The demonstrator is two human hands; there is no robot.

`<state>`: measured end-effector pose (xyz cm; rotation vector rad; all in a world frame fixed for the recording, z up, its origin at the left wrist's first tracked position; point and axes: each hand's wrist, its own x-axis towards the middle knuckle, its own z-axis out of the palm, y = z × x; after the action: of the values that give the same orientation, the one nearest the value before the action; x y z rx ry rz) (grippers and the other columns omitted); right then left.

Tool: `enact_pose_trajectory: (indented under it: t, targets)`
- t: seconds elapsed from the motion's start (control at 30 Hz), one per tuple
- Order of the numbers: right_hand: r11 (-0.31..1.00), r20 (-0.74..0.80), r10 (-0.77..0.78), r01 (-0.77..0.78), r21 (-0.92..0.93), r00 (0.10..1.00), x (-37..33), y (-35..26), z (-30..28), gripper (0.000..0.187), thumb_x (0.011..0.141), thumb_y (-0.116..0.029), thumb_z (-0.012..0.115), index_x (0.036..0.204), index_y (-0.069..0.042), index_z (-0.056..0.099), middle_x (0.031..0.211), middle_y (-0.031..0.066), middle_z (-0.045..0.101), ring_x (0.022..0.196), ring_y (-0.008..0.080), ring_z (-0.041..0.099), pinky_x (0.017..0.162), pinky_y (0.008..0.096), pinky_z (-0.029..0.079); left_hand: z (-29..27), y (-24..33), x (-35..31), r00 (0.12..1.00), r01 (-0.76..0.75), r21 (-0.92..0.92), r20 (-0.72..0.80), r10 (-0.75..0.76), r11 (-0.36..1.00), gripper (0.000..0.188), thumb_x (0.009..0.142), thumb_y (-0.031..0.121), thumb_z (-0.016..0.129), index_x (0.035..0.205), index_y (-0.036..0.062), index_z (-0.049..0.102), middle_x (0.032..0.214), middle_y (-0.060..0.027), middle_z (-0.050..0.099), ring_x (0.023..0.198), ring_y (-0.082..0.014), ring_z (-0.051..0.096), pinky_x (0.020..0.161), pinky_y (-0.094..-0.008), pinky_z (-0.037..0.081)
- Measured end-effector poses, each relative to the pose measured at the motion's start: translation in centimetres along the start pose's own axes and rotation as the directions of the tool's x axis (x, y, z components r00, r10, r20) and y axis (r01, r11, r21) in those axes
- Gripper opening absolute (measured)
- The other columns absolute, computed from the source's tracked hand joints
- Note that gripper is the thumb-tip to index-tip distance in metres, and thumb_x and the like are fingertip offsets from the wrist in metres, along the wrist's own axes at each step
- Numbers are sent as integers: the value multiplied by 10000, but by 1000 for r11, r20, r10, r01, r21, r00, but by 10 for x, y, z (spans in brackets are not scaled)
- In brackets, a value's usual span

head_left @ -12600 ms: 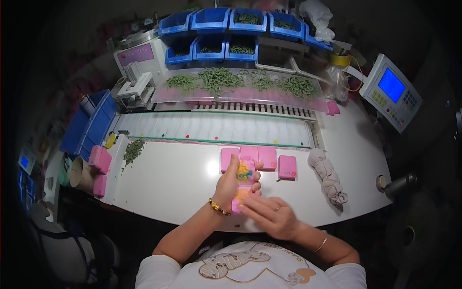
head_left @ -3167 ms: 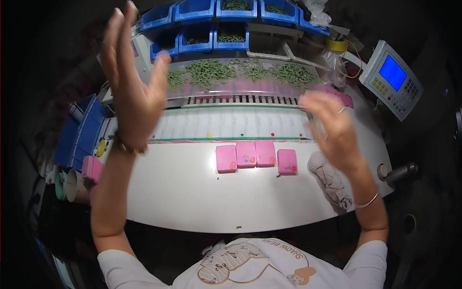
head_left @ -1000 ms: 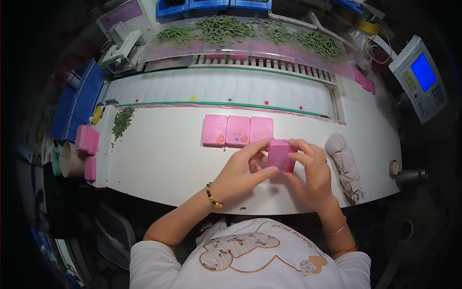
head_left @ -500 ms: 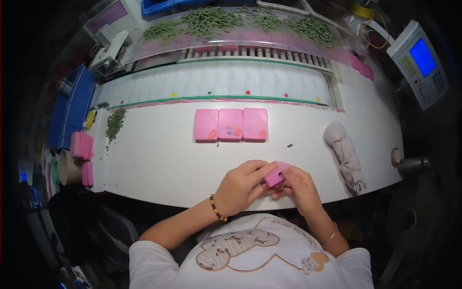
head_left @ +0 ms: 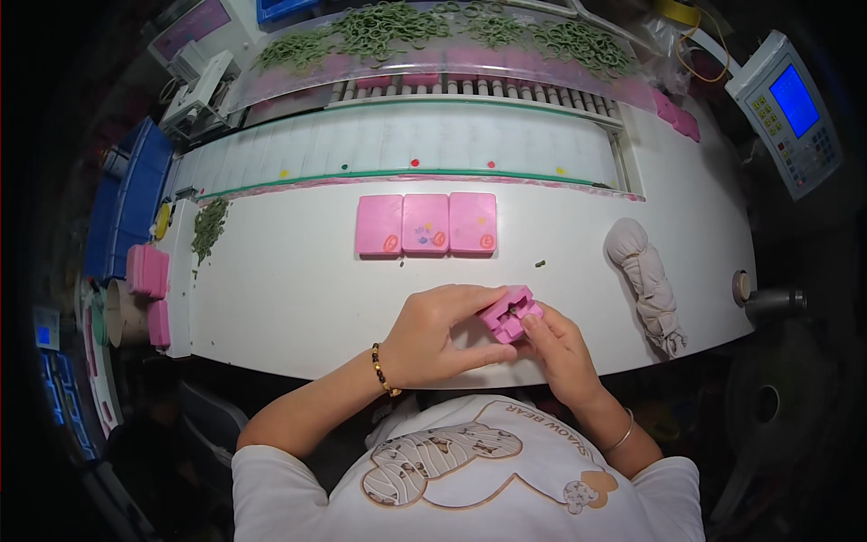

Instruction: Assembling components and dried herbs into pink rectangular containers at a production workstation.

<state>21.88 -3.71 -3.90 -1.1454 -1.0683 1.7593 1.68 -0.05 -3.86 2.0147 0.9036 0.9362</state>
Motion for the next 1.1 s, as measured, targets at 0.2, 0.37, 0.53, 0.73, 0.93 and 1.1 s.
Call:
enact_pose_trajectory:
  t: [0.2,0.37,0.53,0.73,0.93,1.1]
  targets:
    - [999,17,-46,46,-17,999,2,1,6,262,1023,-170,455,1105,45,581,985,66,627,870,101,594,807,258,490,-4,6,8,974,226,-119,57,-220,967,353,820,161,711,1119,-22,671,989,-167,707,857,-240,695,794,-298,520]
    - [972,28,-124,127,-199,992,7,1,4,207,987,-112,492,1055,47,607,984,40,609,875,93,549,794,238,442,-8,-2,8,909,414,-89,81,-408,906,278,879,151,647,1087,-31,679,839,-94,703,724,-93,637,691,-257,516]
    - [990,75,-136,139,-35,988,4,-15,2,230,961,-92,513,1112,55,603,999,50,615,897,96,561,812,239,447,-25,-21,8,834,450,-538,-34,-551,713,182,923,133,614,999,-10,695,868,-17,681,790,-54,607,685,-246,495]
    - [982,240,-89,45,184,967,6,-18,8,261,952,-85,519,1165,46,596,1049,76,632,913,122,603,828,281,497,-16,-1,18,802,201,-920,-42,-596,337,399,973,382,567,1099,5,604,997,-56,654,882,-111,628,824,-279,513]
    - [987,299,80,-118,111,951,2,-7,30,224,971,-94,549,1145,38,598,1039,77,636,898,127,625,840,282,538,-6,5,26,819,182,-969,245,-518,-169,576,906,632,511,1010,68,569,863,-134,644,738,-187,653,664,-328,560]
    - [961,318,110,-19,-276,942,7,-11,9,167,897,-87,666,1028,13,637,913,34,651,795,82,605,687,239,500,-3,8,25,796,142,-990,126,-591,-20,409,937,476,519,934,69,565,711,-94,608,627,-186,620,584,-316,516]
